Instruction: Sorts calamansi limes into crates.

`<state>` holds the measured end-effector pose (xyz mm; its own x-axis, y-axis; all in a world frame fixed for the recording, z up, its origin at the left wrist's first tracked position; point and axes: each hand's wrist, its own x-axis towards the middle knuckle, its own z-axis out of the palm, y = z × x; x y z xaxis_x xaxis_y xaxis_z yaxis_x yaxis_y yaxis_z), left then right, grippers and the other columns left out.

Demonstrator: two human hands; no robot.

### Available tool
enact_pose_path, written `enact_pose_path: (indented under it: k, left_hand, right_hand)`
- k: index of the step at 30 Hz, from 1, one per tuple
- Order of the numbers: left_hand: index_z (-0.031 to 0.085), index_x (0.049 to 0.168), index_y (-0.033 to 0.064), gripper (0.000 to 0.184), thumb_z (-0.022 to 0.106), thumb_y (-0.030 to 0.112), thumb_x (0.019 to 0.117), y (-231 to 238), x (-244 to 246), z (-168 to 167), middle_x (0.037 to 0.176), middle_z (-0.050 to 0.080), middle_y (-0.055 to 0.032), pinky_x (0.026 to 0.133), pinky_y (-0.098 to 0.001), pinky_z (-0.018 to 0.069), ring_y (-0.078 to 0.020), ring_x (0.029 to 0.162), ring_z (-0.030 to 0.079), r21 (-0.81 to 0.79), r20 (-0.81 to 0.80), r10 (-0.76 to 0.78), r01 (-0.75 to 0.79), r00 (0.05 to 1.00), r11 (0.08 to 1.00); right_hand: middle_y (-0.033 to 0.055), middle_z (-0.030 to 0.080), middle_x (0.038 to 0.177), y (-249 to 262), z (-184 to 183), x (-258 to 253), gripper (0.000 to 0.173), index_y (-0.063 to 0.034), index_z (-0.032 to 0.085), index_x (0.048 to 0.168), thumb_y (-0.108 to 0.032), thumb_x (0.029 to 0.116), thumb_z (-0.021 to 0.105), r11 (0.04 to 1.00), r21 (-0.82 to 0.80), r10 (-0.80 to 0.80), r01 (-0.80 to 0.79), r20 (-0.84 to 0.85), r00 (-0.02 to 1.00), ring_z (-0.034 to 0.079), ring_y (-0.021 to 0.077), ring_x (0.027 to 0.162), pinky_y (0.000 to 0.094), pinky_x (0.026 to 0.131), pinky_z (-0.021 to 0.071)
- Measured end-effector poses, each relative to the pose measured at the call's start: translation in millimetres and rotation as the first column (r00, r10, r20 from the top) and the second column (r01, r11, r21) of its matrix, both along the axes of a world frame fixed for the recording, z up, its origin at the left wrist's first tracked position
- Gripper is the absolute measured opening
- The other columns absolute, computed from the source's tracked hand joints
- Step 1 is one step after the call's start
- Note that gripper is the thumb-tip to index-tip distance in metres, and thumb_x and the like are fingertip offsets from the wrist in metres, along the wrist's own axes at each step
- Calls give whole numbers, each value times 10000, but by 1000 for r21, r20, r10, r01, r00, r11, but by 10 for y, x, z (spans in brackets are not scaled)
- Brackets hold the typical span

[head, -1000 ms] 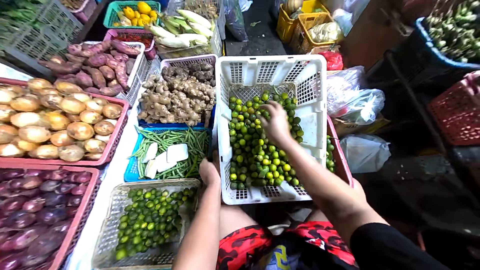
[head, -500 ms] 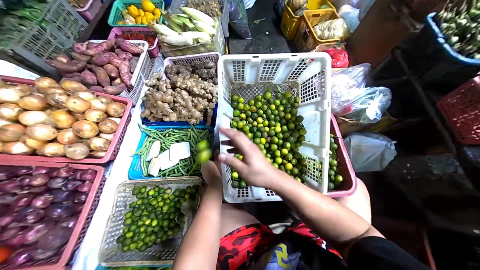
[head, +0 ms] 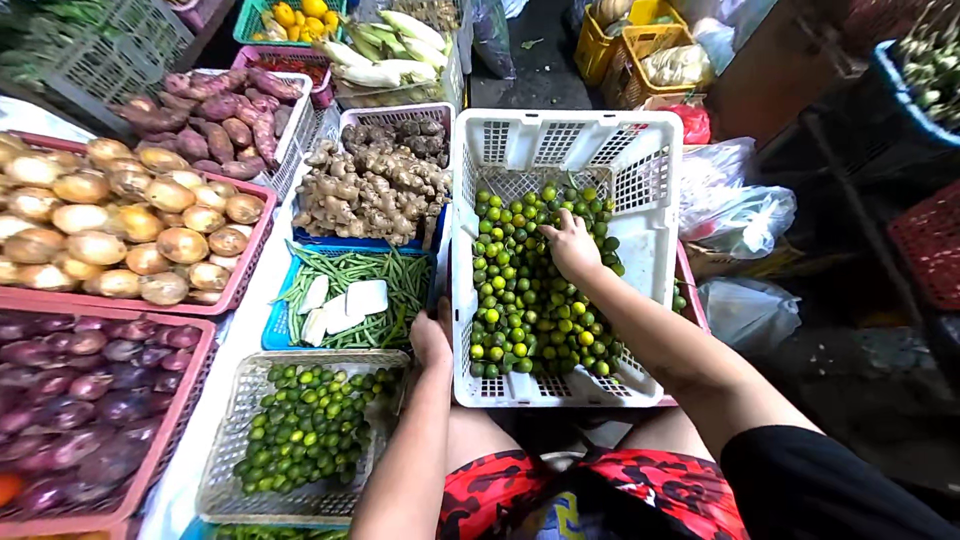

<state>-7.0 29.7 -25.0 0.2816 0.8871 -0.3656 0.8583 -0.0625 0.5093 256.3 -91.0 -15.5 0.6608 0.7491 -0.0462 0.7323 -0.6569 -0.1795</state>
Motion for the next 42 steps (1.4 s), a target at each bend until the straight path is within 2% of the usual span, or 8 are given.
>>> enact_pose_path:
  k: [3, 7, 14, 18, 23, 31, 37, 42]
  left_hand:
    - [735, 1148, 91, 465, 496, 482, 1064, -10, -1, -11, 1108, 739, -151, 963, -520, 532, -303, 1115, 691, 6, -5, -2, 2, 1000, 1000]
    - [739, 1134, 95, 451, 511, 477, 1059, -4, 2, -39, 1102, 739, -148, 948, -517, 537, -298, 1103, 695, 21, 1, 16, -16, 1000, 1000]
    - [737, 1152, 86, 450, 509, 464, 1063, 0, -8, -33, 1124, 734, -154, 972, -529, 523, -305, 1126, 683, 16, 11, 14, -14, 1000, 1000]
    - [740, 1141, 94, 433, 511, 454, 1063, 5, 22, -28, 1115, 739, -139, 963, -513, 529, -292, 1120, 687, 12, 10, 19, -20, 1000, 1000]
    - [743, 1135, 109, 418, 526, 457, 1056, 13, 17, -63, 1099, 745, -124, 947, -507, 538, -279, 1096, 698, 13, -15, 18, -18, 1000, 1000]
    - [728, 1175, 96, 459, 497, 477, 1065, 12, 46, -34, 1134, 736, -149, 963, -515, 532, -297, 1130, 688, -6, -32, 1, -1, 999, 1000]
    - [736, 1159, 101, 439, 491, 454, 1070, -18, 10, -22, 1127, 739, -140, 957, -512, 534, -291, 1122, 691, 23, -32, -24, 24, 999, 999]
    - [733, 1160, 83, 467, 472, 462, 1079, -39, 3, 33, 1126, 736, -159, 957, -527, 529, -311, 1123, 688, 31, 1, -25, 25, 1000, 999]
  right_hand:
    - [167, 440, 1536, 13, 26, -4, 348, -158, 693, 1314, -49, 1000, 593, 1000, -24, -2, 1, -6, 1000, 483, 437, 1345, 546, 949, 566]
    - [176, 517, 1452, -5, -102, -83, 353, -155, 716, 1284, -31, 971, 613, 990, 125, -75, 66, 67, 995, 485, 414, 1347, 502, 975, 559]
    - [175, 535, 1467, 7, -214, -195, 446, -117, 633, 1402, 13, 980, 570, 982, 162, -111, 95, 92, 990, 453, 433, 1396, 527, 1025, 530]
    - [149, 571, 1437, 48, -220, -159, 399, -139, 659, 1373, -60, 990, 579, 962, 216, -192, 169, 89, 977, 483, 409, 1372, 518, 1038, 515]
    - [114, 543, 1471, 157, -140, -254, 471, -258, 633, 1419, -76, 987, 586, 922, 152, -362, 355, 20, 932, 559, 422, 1258, 537, 850, 585]
    - [97, 492, 1549, 145, -123, -336, 537, -226, 633, 1414, 49, 961, 552, 941, 115, -318, 318, -22, 948, 509, 411, 1354, 557, 911, 572]
    - [97, 591, 1431, 115, -34, -191, 478, -221, 685, 1350, 37, 975, 542, 969, 76, -231, 234, -45, 972, 595, 403, 1231, 560, 889, 574]
    - [35, 594, 1470, 84, -62, -151, 493, -233, 689, 1352, 39, 981, 511, 972, 117, -195, 204, -82, 977, 609, 374, 1244, 567, 947, 546]
